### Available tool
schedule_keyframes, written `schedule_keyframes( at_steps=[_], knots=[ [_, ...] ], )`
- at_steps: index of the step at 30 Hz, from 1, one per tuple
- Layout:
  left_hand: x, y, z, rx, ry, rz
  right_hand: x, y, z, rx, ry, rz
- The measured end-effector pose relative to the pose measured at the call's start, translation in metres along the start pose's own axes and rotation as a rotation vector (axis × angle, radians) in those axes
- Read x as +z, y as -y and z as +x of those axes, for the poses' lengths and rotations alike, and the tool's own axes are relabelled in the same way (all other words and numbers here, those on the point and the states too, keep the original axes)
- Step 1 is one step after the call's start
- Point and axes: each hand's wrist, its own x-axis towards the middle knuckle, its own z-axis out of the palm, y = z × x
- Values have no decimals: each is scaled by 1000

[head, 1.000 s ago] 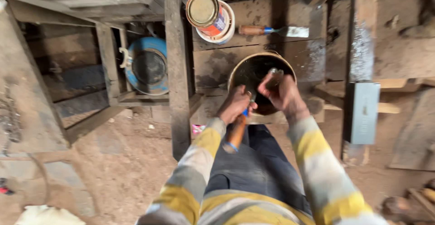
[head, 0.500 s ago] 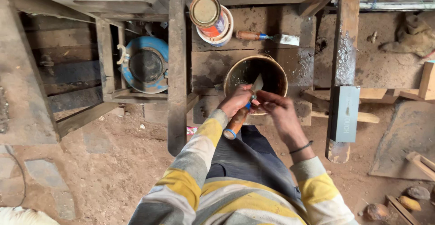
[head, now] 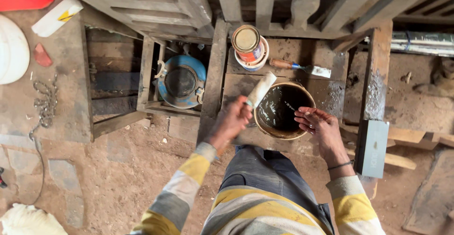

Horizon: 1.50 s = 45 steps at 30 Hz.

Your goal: The person sharpens a chisel on a sharpening stone placed on a wooden workbench. They repeatedly dip the stone into a bucket of liquid and apply it to the chisel blade while grinding it back and forth.

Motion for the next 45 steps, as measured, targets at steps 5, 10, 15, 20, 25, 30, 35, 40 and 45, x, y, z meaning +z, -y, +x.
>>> schedule_keyframes(
  at_steps=[5, 10, 15, 20, 25, 30, 35, 40, 45],
  knots=[
    [-62, 7, 44, 74, -118, 559, 6, 6, 8, -36, 14, -62],
    [-98, 6, 70, 425, -229, 741, 15, 8, 12, -44, 4, -142],
    [-95, -12, 75, 266, -341, 643, 20, 7, 18, -39, -21, -160],
    [-82, -4, 91, 79, -549, 735, 20, 7, 24, -71, -44, -136],
    [-76, 10, 109, 107, -658, 846, 26, 6, 29, -46, -58, -174],
    [-75, 12, 123, 115, -617, 894, 21, 5, 43, -55, -84, -228],
    [-73, 5, 120, 81, -621, 901, 5, 15, 76, -109, -115, -183],
    [-79, -14, 115, 149, -641, 853, -2, 26, 134, -14, -235, -346],
    [-53, -33, 72, 458, -681, 531, -9, -10, 247, -57, -38, -371]
  ],
)
